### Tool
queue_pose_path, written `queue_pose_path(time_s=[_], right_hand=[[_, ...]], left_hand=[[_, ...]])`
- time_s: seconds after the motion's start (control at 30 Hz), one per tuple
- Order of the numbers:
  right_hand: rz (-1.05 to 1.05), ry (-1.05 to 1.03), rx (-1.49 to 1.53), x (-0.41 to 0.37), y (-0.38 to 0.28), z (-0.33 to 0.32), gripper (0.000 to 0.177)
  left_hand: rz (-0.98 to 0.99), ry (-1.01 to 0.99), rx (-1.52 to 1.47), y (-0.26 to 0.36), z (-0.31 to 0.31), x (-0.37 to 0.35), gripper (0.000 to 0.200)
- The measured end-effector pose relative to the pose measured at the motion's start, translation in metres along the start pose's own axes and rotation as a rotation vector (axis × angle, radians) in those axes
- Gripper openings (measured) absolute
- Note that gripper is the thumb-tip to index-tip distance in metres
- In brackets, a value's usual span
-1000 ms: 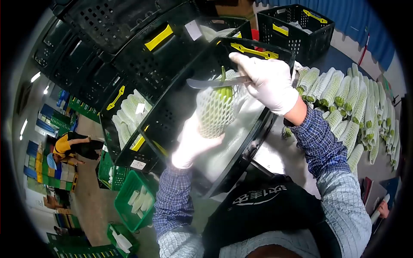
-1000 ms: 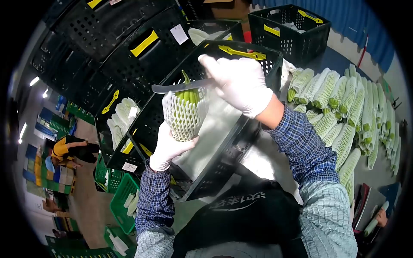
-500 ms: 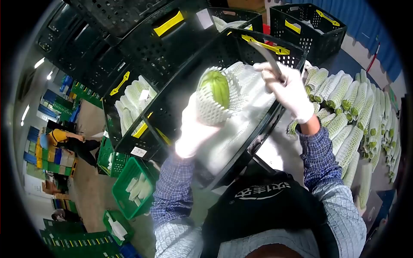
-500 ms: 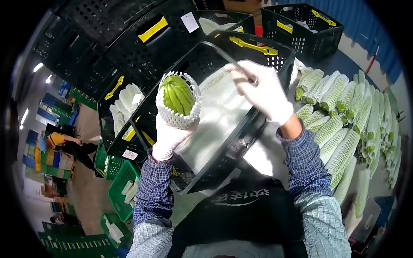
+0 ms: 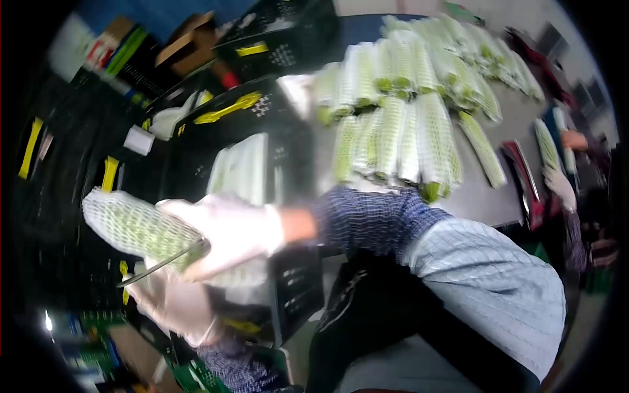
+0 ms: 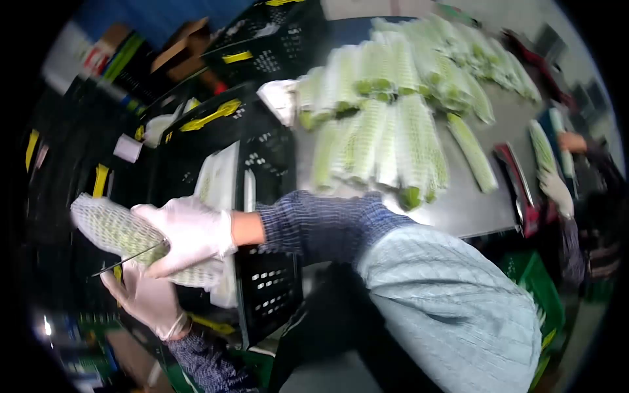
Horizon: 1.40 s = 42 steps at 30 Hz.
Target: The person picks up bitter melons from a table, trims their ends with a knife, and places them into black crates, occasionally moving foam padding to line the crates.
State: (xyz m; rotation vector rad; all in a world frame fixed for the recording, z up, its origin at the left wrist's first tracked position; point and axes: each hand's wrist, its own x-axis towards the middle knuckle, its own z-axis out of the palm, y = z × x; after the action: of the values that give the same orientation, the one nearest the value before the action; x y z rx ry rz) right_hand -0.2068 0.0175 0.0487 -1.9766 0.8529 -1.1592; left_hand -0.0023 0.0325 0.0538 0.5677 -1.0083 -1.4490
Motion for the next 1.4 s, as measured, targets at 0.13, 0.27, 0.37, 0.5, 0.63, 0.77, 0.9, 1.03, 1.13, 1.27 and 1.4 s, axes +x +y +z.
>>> queue_pose_path(time_s=[0.13,0.27,0.37,0.5,0.63,0.77,0.9,1.03,1.13,1.27,1.4], right_hand=[[-0.135,0.097,0.639,-0.030,0.012,-0.017,0.104],[-0.033,0.386,0.456,-0.111,0.021,-0.083,0.103],[0.086,0.647,0.174,-0.176,0.018,-0.120,0.102],[0.506,0.926,-0.319,-0.293,0.029,-0.163,0.097],[0.753,0.994,-0.718,-0.405,0.072,-0.197,0.091],[1.000,0.976,-0.943,-0.490,0.097,-0.200,0.094],[1.060,0.956,-0.784,-0.516,0.125,-0.187,0.085],[1.304,0.891,-0.802,-0.533,0.143,-0.189,0.068],[1.044,1.129,-0.789,-0.521,0.137,-0.196,0.049],[0.826,1.097,-0.895,-0.485,0.122,-0.223,0.037],[0.713,0.994,-0.468,-0.366,0.093,-0.192,0.037]], left_hand=[[-0.081,-0.196,0.299,-0.009,0.048,-0.001,0.085],[0.228,-0.678,1.104,-0.003,0.123,-0.014,0.072],[0.360,-1.081,1.388,0.009,0.172,-0.020,0.067],[0.349,-1.405,1.460,0.006,0.214,-0.021,0.059],[-0.074,-1.449,1.340,0.005,0.217,-0.014,0.058],[-0.386,-1.398,1.235,0.007,0.213,-0.009,0.058],[-0.638,-1.269,1.208,0.014,0.207,-0.006,0.057],[-0.807,-1.082,1.228,0.028,0.201,-0.008,0.058],[-0.852,-0.924,1.313,0.046,0.194,-0.012,0.058],[0.057,-0.846,1.634,0.048,0.143,-0.011,0.038],[0.004,-0.358,1.518,0.011,0.083,0.042,0.039]])
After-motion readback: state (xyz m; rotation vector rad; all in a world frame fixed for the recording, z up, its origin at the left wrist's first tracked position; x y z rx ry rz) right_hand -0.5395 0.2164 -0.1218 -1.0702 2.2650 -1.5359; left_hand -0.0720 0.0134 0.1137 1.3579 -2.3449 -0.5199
